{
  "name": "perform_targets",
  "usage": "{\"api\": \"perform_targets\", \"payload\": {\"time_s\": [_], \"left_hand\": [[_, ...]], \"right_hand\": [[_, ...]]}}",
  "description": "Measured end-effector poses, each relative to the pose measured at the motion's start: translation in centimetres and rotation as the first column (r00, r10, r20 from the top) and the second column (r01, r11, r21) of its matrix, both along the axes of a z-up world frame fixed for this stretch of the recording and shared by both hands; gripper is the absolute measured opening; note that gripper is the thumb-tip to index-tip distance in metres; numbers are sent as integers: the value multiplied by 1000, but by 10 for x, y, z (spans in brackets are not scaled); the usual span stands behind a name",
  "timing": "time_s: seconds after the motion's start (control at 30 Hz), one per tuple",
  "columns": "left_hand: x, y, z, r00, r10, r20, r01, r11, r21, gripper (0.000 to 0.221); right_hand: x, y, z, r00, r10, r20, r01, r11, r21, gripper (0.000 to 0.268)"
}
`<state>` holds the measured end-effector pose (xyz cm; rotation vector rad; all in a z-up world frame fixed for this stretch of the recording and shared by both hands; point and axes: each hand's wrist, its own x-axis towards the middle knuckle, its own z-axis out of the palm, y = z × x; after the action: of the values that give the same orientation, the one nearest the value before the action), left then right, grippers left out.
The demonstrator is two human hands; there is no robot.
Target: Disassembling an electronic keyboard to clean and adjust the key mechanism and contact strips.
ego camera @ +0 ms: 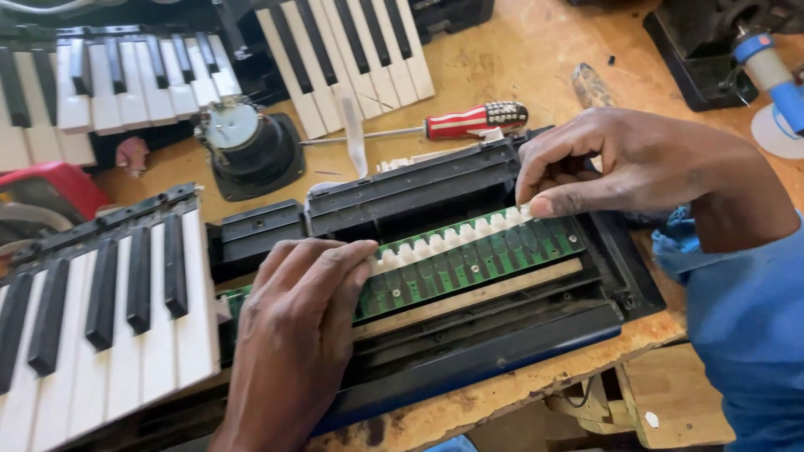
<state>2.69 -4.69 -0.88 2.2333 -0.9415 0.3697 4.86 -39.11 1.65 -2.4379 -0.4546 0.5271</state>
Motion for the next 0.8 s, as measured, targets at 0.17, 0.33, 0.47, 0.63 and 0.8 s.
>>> {"api": "perform_targets", "payload": {"time_s": [0.17,0.33,0.47,0.63,0.8], "left_hand": [[-2,-4,1,999,12,35,-12,1000,2,21],[-3,-5,0,999,6,40,-8,1000,30,21],[-3,-6,0,997,-8,70,6,999,33,19],[-2,-10,0,996,-30,83,26,999,42,18],[-2,-10,0,994,-54,97,50,998,48,17]], "right_hand": [[-4,-2,-3,993,102,63,-102,995,1,28],[-7,-5,-7,988,123,98,-121,992,-30,28],[-10,-4,-2,994,68,84,-60,993,-98,29],[-11,-8,-3,995,58,82,-46,990,-135,28],[-14,-6,2,999,-28,41,35,980,-197,27]]}}
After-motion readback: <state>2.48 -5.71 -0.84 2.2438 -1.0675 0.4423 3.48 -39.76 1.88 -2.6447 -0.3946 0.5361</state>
